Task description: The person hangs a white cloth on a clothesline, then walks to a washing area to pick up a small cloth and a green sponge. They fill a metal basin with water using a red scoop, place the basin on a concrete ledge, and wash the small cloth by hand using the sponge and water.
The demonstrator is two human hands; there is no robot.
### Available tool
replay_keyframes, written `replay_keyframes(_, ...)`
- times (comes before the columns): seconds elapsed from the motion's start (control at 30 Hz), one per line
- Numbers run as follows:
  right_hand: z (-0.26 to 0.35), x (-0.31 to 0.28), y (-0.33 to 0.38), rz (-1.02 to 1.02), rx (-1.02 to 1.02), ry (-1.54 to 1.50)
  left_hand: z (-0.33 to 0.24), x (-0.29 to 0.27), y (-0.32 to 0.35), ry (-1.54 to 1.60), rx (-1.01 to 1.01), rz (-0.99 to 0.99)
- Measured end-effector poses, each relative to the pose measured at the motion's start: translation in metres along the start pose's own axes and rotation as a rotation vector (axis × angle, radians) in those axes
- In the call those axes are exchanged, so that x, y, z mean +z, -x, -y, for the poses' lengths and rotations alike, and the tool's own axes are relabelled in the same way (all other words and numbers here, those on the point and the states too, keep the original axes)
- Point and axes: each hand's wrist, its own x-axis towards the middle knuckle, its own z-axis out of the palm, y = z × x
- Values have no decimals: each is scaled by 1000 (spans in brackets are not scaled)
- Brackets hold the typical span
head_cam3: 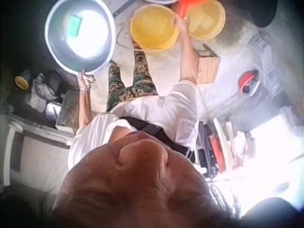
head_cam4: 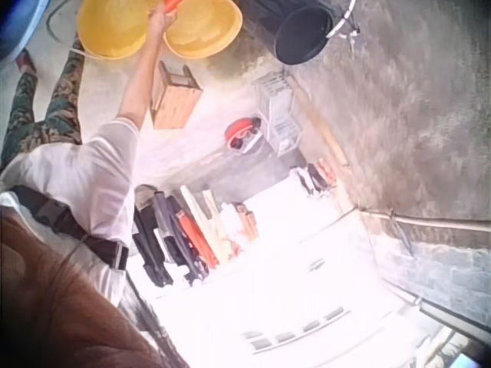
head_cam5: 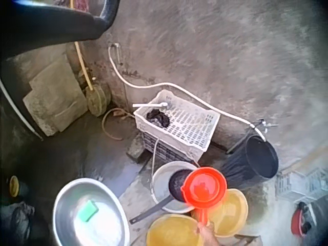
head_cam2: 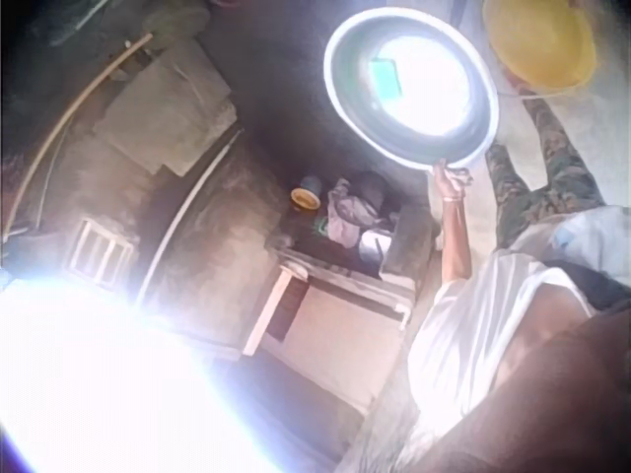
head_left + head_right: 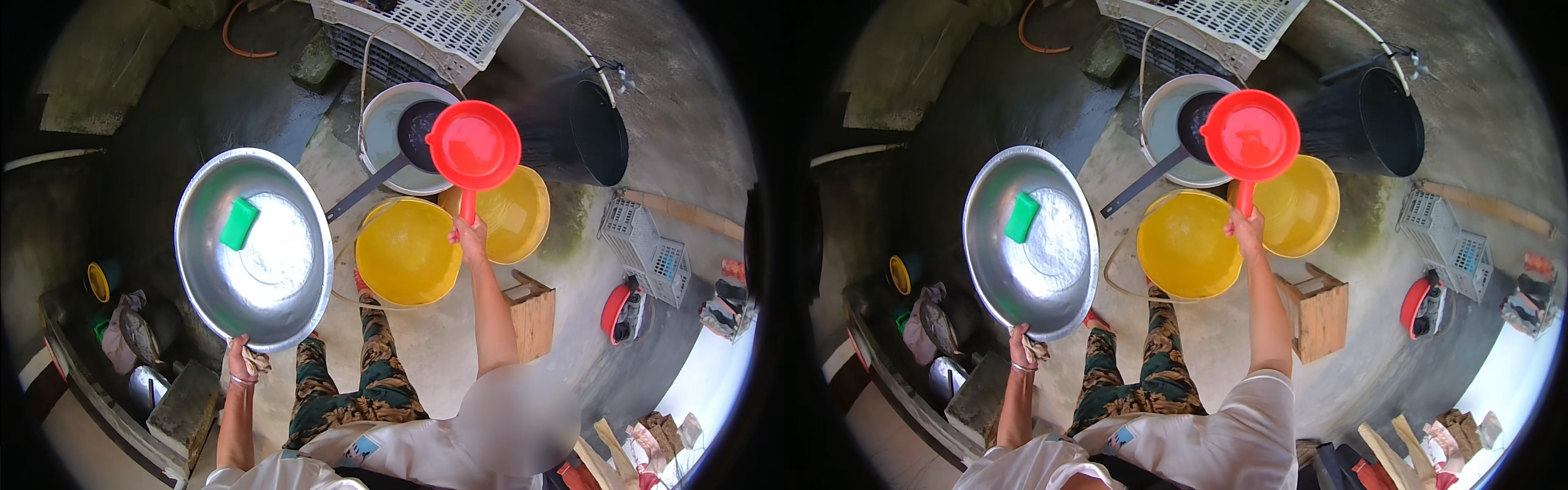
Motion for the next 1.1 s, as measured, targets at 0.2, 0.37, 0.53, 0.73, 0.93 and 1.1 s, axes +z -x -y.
replay_keyframes(0.2,-72,-87,12,-573,-273,590,-14,19,8,-42,-47,91)
replay_keyframes(0.37,-58,-132,22,-736,60,1229,-13,30,7,-78,-18,116)
replay_keyframes(0.53,-82,-149,1,-674,32,1394,-20,48,16,-158,-30,188)
replay_keyframes(0.73,-116,-146,-28,-519,-129,1397,-2,48,3,-207,76,206)
replay_keyframes(0.93,-53,-115,15,-313,298,219,7,44,-4,-283,42,217)
replay_keyframes(1.1,-32,-114,86,-230,126,73,-17,87,18,-316,1,301)
